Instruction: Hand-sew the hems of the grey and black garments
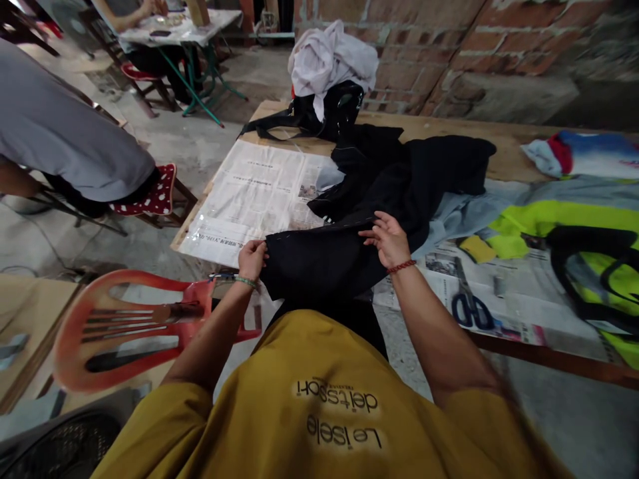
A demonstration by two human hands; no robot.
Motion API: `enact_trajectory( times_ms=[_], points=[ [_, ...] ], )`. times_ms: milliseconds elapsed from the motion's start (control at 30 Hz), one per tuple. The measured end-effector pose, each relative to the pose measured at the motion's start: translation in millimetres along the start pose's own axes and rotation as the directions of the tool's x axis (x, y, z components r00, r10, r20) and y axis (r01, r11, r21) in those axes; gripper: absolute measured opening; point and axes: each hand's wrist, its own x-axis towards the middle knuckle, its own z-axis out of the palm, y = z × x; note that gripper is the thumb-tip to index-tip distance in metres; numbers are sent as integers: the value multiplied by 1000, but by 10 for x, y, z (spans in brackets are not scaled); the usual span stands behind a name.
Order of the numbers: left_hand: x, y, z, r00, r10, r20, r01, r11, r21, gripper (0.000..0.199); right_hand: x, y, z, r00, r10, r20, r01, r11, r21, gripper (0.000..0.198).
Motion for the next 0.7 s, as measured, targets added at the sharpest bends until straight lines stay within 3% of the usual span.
enact_trajectory(
  times_ms=[167, 300, 367, 467, 567, 633, 700],
  points=[
    [-57, 90, 151, 963, -178, 201, 165, 983, 80, 23, -62, -49, -38, 999, -32, -43, 34, 998, 56, 46],
    [-12, 220, 318, 949, -195, 249, 201, 979, -1, 22, 1, -163, -97, 981, -100, -164, 108, 993, 38, 38],
    [18, 341, 355, 948, -127, 292, 161, 982, -95, 22, 44, -264, -149, 955, -148, -259, 156, 988, 12, 31],
    [31, 575, 302, 917, 89, 389, 24, 961, -277, 25, 45, -433, -226, 894, -236, -381, 240, 970, -38, 23],
    [-26, 716, 166, 880, 274, 388, -103, 908, -406, 34, -60, -516, -253, 836, -307, -455, 314, 947, -64, 20],
    [-99, 666, 84, 877, 298, 378, -125, 899, -419, 38, -159, -479, -241, 835, -285, -470, 290, 955, -64, 19],
    [-185, 500, 31, 889, 214, 405, -60, 931, -360, 38, -252, -377, -229, 864, -191, -465, 184, 981, -61, 19]
  ],
)
